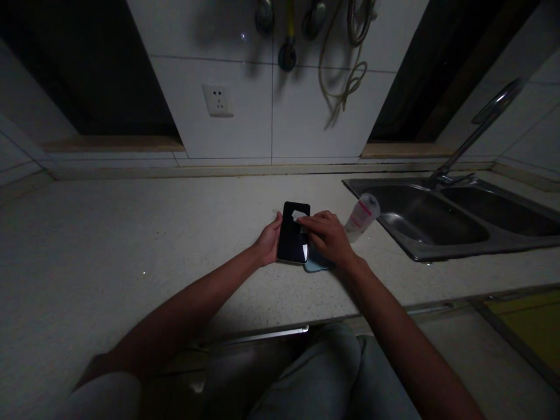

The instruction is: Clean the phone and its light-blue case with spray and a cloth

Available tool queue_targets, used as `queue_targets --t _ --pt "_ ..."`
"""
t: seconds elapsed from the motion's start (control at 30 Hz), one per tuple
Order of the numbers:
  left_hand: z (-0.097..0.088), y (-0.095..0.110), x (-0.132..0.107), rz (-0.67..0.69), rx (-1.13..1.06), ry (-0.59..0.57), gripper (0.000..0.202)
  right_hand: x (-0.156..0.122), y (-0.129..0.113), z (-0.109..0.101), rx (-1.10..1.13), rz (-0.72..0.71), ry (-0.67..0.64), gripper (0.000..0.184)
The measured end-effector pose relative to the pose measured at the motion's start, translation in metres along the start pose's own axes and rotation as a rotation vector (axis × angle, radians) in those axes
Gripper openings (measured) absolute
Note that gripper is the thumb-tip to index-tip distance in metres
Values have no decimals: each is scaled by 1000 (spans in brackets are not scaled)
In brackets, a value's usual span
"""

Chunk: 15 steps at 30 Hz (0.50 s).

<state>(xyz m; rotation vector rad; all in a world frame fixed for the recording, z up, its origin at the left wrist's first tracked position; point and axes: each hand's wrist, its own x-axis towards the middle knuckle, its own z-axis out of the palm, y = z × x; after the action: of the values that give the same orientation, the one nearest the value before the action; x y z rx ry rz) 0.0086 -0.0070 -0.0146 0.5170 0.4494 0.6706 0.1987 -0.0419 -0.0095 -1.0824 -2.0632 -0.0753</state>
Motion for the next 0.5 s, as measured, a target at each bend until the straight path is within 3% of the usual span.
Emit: queue_targets --t 0.1,0.3,0.5 --pt "0 2 1 6 -27 49 64 -1 -6 -1 83 -95 -63 36" --pt "0 3 0 37 -50 21 67 -4 -19 -1 194 -213 -131 25" --pt "0 3 1 -20 -48 15 69 -7 -15 3 -44 -129 20 26"
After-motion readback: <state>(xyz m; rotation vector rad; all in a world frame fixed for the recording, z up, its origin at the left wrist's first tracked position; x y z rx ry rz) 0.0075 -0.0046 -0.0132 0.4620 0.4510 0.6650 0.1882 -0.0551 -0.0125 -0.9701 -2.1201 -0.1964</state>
